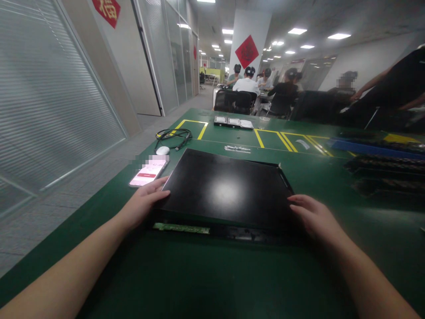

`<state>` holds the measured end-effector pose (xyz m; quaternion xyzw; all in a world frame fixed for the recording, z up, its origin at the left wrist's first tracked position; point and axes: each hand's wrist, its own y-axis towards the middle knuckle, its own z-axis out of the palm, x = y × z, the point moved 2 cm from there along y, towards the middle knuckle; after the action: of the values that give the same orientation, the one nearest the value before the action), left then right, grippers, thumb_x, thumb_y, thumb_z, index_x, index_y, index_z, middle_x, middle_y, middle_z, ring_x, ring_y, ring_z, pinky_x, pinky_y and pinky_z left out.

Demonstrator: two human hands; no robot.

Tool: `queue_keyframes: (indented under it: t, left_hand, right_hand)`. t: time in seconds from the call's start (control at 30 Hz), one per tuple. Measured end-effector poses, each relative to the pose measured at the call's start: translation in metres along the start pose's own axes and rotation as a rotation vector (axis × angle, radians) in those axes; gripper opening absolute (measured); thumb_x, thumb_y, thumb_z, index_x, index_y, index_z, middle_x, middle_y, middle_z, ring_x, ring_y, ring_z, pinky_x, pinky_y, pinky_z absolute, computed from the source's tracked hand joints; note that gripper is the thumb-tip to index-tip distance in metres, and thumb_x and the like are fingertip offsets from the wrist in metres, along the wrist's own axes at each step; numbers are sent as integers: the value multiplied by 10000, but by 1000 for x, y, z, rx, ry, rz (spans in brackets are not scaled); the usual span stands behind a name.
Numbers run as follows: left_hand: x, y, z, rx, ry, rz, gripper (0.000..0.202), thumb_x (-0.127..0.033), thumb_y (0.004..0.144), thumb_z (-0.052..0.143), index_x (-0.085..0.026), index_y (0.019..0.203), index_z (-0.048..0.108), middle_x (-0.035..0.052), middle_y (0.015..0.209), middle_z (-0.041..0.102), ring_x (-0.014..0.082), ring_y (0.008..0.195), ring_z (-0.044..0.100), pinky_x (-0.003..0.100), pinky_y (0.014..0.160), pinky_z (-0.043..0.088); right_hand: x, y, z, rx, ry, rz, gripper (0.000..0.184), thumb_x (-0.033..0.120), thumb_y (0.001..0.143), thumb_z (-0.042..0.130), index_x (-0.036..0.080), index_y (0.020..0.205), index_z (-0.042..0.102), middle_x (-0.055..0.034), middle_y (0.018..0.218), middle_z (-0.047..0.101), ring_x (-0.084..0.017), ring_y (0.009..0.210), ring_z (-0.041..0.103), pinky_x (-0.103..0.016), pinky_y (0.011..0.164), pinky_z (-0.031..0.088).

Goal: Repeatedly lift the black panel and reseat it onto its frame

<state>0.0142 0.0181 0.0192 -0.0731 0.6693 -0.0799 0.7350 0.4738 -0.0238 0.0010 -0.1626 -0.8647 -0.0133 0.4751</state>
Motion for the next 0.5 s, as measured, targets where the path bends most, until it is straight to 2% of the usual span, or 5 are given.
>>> queue_keyframes:
  t: [0.17,0.5]
  left_hand:
    - [0,-1,0,17,-8,9,658,-274,648,871,-178,1274,690,93,1028,831,305,935,783,338,796,601]
    - [-2,-3,4,5,3,7,610,-240,649,847,-193,1239,697,73,983,838,313,917,790,364,806,619]
  right_hand:
    - [-3,3,-1,0,-16,2,471,524,739,689,216,1096,691,-136,1242,702,-86,430,501,-286,387,401]
    - [0,1,-3,-4,-69,6,507,536,736,680,237,1145,675,-139,1285,694,-94,405,493,-305,367,424]
